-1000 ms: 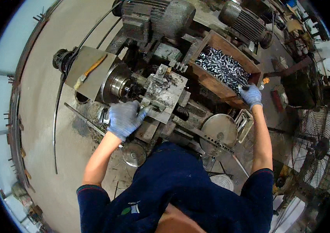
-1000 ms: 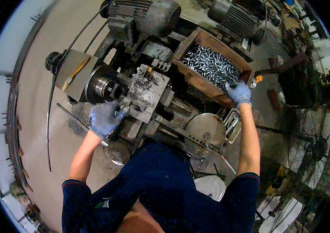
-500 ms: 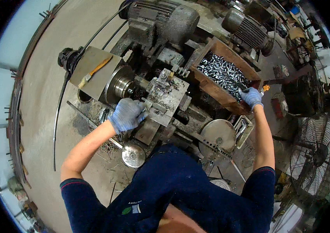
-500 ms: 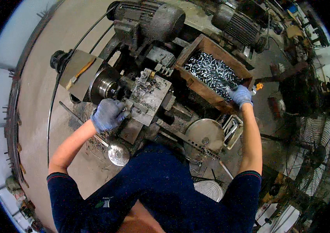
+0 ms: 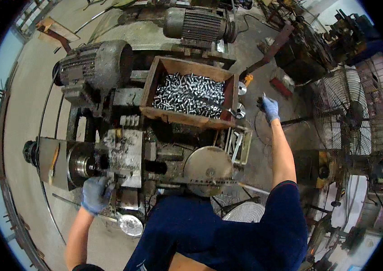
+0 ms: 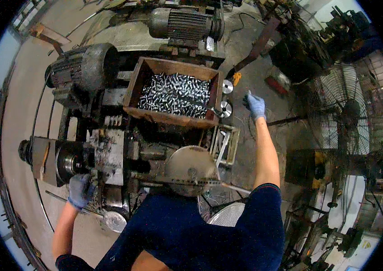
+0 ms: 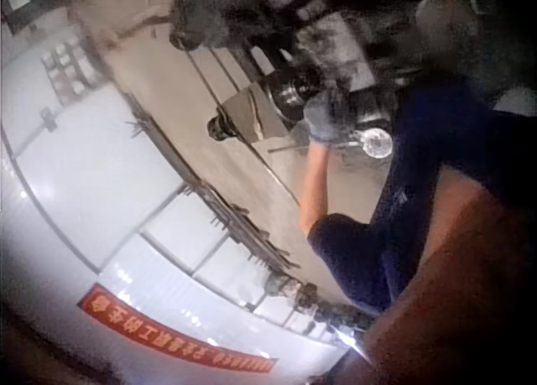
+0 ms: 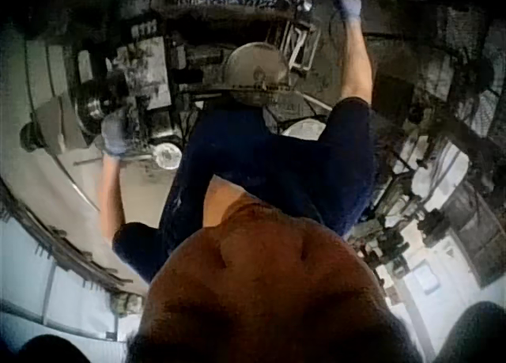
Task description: The person operates a lathe machine to process metal components, using a wrench to tighten or loosen parts and managing the metal shavings produced during the turning process.
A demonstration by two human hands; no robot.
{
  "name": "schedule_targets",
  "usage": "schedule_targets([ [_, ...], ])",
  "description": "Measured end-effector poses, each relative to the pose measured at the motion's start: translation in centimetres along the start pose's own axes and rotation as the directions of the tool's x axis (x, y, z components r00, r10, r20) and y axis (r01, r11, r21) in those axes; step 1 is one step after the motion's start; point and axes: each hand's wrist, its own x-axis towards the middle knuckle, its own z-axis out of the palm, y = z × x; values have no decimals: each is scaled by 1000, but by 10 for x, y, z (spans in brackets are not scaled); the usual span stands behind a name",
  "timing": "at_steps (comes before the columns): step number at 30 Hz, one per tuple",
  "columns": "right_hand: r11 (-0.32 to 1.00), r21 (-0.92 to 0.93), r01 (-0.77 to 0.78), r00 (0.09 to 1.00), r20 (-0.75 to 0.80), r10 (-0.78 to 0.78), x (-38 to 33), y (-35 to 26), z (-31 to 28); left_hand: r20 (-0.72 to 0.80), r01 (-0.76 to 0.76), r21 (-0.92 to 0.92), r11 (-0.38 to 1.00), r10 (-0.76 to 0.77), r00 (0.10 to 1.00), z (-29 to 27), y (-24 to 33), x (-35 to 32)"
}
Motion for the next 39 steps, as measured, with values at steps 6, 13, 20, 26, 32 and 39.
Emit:
schedule_targets([
  [6, 984, -112, -140, 988, -80, 132, 128, 72, 1, -141, 221, -13, 975, -221, 965, 14, 19, -11],
  [13, 1000, -15, -18, 934, 358, 22, 243, 153, 17, -51, 580, 55, 813, -578, 815, 14, 33, -15],
  [20, 636, -682, 361, 929, 209, -305, 339, 186, 3, -39, 610, -73, 789, -613, 789, 16, 33, -12],
  [26, 668, -640, 379, 918, 169, -359, 351, 166, -15, -11, 585, -96, 805, -589, 808, 17, 23, -9],
  [32, 492, -746, 449, 881, 275, -386, 332, 143, -14, 40, 634, -131, 762, -635, 772, 20, 18, -10],
  [39, 531, -749, 397, 834, 52, -550, 243, 65, 12, -66, 709, -52, 703, -711, 700, 24, 47, -16],
])
